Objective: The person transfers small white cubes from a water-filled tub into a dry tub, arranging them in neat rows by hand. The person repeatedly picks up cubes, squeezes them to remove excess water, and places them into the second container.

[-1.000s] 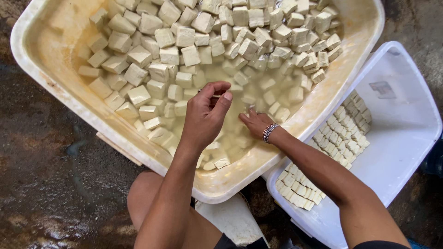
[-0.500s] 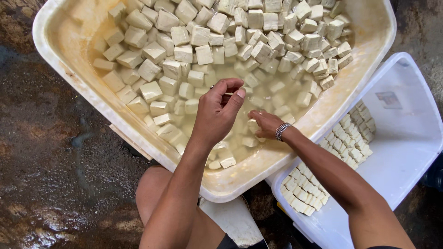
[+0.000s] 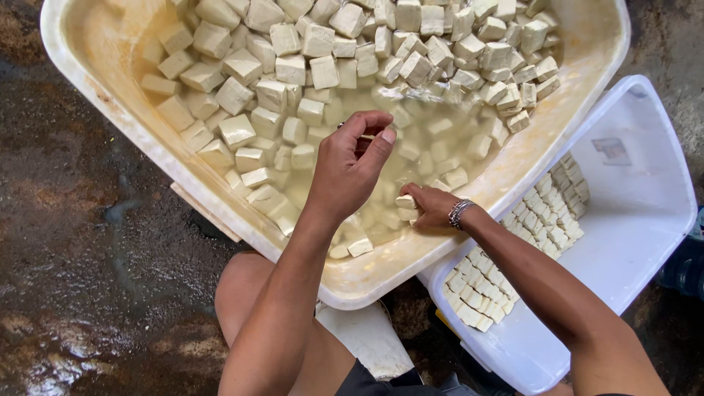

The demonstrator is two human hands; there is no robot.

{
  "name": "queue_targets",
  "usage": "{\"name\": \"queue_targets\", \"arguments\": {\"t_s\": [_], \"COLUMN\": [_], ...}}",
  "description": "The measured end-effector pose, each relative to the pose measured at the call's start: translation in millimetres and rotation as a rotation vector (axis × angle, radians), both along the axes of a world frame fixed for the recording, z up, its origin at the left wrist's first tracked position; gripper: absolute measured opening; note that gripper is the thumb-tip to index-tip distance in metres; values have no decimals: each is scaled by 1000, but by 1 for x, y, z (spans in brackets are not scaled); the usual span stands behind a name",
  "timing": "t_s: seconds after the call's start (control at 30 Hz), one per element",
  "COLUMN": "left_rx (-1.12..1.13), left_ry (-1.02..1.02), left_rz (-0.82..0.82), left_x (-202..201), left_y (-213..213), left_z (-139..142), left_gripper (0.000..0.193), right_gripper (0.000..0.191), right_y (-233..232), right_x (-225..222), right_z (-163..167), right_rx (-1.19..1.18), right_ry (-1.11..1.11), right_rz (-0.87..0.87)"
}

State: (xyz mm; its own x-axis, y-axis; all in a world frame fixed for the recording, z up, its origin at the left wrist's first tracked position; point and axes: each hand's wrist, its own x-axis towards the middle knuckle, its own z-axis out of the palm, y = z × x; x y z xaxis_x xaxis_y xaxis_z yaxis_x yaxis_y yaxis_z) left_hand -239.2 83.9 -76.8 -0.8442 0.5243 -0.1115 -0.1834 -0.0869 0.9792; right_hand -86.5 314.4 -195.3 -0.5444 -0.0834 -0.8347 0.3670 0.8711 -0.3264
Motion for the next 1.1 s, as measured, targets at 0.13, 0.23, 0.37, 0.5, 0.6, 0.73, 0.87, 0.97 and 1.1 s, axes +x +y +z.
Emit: {"name": "queue_targets", "arguments": {"t_s": [0.13, 0.23, 0.37, 0.5, 0.6, 0.73, 0.87, 0.97, 1.1], "left_rx": [19, -1, 8, 0, 17, 17, 40, 29, 5], "left_ry": [1, 2, 33, 23, 2, -13, -20, 0, 23], "left_rz": [6, 13, 31, 28, 26, 8, 3, 1, 18], "left_x": [-2, -4, -6, -4, -4, -4, -3, -5, -6], "left_y": [0, 0, -1, -1, 0, 2, 3, 3, 1], "left_z": [1, 2, 2, 0, -2, -3, -1, 1, -1], "left_gripper": [31, 30, 30, 30, 31, 32, 32, 33, 32], "right_gripper": [76, 74, 73, 80, 91, 107, 101, 99, 98], "right_y": [9, 4, -24, -36, -38, -45, -53, -53, -61], "right_x": [-10, -13, -9, -5, -6, -8, -9, -10, -9], "right_z": [9, 5, -24, -43, -41, -33, -28, -23, -11], "right_rx": [-62, -102, -58, -112, -93, -142, -80, -203, -265], "right_ry": [12, 164, 355, 390, 290, 301, 219, 274, 10], "right_rz": [-65, -236, -322, 15, 12, 25, -23, -72, -128]}}
